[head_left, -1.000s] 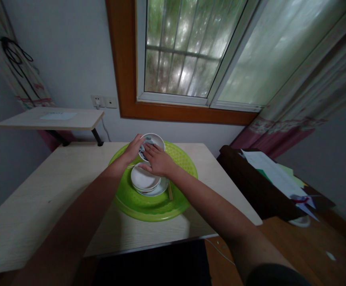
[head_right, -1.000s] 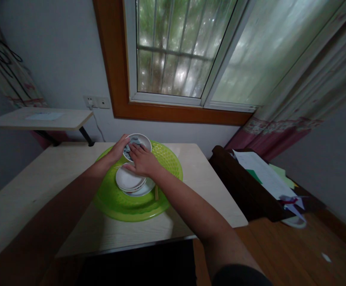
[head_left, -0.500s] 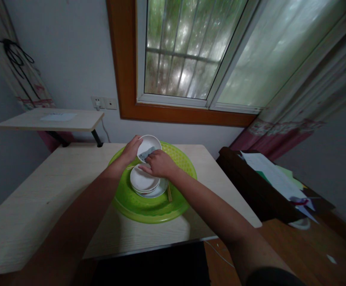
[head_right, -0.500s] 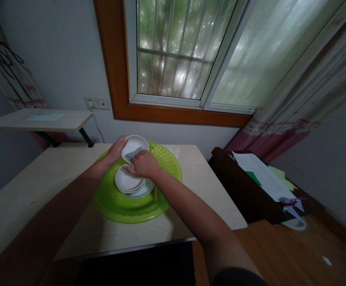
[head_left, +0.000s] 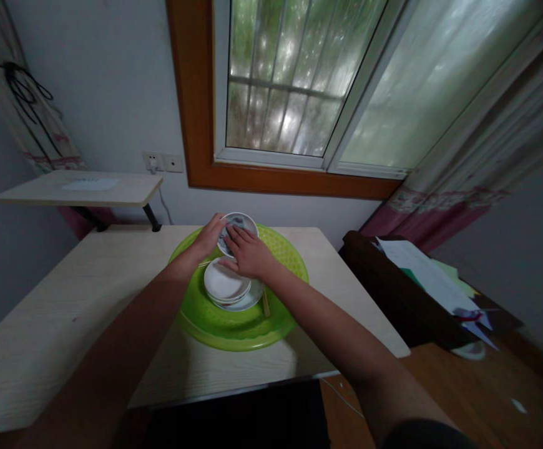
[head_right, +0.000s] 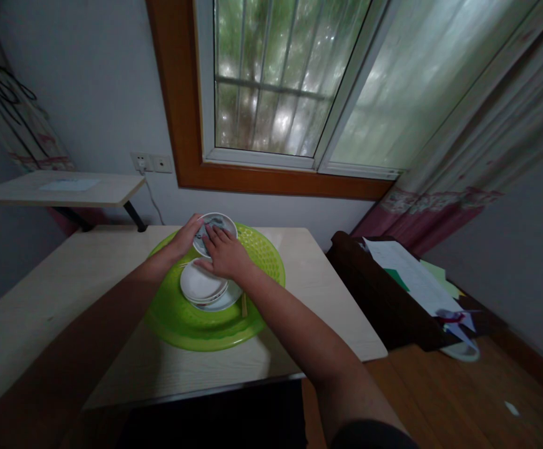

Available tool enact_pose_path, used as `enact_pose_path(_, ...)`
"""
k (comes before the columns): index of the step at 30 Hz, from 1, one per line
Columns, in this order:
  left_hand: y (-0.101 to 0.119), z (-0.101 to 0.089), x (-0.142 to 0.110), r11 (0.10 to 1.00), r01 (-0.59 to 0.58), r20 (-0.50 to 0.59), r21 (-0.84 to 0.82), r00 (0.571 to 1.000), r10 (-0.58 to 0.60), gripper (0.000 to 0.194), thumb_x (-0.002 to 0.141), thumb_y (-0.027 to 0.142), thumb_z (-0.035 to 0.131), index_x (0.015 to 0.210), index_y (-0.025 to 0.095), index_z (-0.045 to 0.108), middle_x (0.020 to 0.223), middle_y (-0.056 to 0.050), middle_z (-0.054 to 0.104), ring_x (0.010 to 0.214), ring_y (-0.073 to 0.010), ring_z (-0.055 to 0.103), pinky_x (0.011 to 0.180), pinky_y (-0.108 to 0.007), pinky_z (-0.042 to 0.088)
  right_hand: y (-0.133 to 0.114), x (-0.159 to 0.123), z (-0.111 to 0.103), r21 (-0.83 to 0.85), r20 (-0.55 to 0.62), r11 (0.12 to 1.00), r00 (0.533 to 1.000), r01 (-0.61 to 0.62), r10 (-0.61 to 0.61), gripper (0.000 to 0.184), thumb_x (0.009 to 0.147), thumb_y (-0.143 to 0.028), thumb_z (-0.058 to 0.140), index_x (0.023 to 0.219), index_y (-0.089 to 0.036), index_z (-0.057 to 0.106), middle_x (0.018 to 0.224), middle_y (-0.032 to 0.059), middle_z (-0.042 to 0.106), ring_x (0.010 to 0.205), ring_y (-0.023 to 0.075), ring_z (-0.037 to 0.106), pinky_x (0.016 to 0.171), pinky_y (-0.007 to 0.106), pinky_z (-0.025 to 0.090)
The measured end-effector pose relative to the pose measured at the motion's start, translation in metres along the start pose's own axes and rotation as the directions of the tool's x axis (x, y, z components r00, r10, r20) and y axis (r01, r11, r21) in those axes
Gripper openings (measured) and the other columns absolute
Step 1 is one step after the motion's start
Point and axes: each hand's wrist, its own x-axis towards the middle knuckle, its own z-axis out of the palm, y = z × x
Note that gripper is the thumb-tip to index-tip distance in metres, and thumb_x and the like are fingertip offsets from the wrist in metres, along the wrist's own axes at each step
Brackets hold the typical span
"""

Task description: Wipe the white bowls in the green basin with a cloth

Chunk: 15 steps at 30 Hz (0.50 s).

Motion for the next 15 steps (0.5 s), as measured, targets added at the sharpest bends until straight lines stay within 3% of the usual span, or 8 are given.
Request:
enact_pose_path(4, -0.001, -0.003, 0.0, 0.999, 0.042, 0.006, 0.011, 0.999, -0.042, 0.029, 0.094, 0.052, 0.047, 0.096, 0.025, 0.058, 0.104, -0.006, 0.066, 0.103, -0.0237, 0.061, 0.099, -0.036, 0.05, 0.001, 0.002, -0.013, -0.023, 0.038, 0.997, 0.996, -0.079, 0.08, 0.069, 0.104, -0.066, 0.042, 0.123, -0.008, 0.074, 0.14, 0.0221, 0.065, 0.13, 0.0344, 0.057, 0.113, 0.049, 0.042)
enact_pose_path(7, -0.002, -0.005, 0.0, 0.997, 0.079, -0.013, -0.006, 0.997, -0.079, 0.031, 0.095, 0.054, 0.047, 0.097, 0.026, 0.059, 0.101, -0.006, 0.066, 0.098, -0.0236, 0.061, 0.094, -0.036, 0.051, 0.003, 0.002, -0.021, 0.004, 0.034, 0.997, 0.996, -0.081, 0.081, 0.062, 0.106, -0.062, 0.04, 0.11, -0.013, 0.078, 0.127, 0.0183, 0.071, 0.121, 0.0322, 0.061, 0.108, 0.047, 0.046)
enact_pose_path(11, -0.001, -0.006, 0.001, 0.996, 0.092, -0.032, 0.001, 0.995, -0.092, 0.03, 0.095, 0.053, 0.047, 0.094, 0.025, 0.057, 0.098, -0.005, 0.064, 0.1, -0.0231, 0.06, 0.097, -0.036, 0.05, 0.004, 0.002, -0.021, 0.092, 0.0, 0.995, 0.999, -0.034, 0.034, 0.054, 0.107, -0.056, 0.043, 0.119, -0.014, 0.074, 0.128, 0.0161, 0.071, 0.117, 0.0293, 0.064, 0.105, 0.045, 0.048)
enact_pose_path(15, 0.001, -0.005, 0.001, 0.998, 0.069, -0.023, 0.013, 0.997, -0.069, 0.03, 0.095, 0.051, 0.046, 0.094, 0.023, 0.057, 0.102, -0.006, 0.064, 0.104, -0.0224, 0.059, 0.104, -0.035, 0.047, 0.005, 0.002, -0.011, 0.14, 0.013, 0.989, 0.999, 0.051, -0.053, 0.058, 0.107, -0.055, 0.045, 0.141, -0.011, 0.063, 0.149, 0.0184, 0.06, 0.135, 0.0299, 0.057, 0.116, 0.046, 0.042)
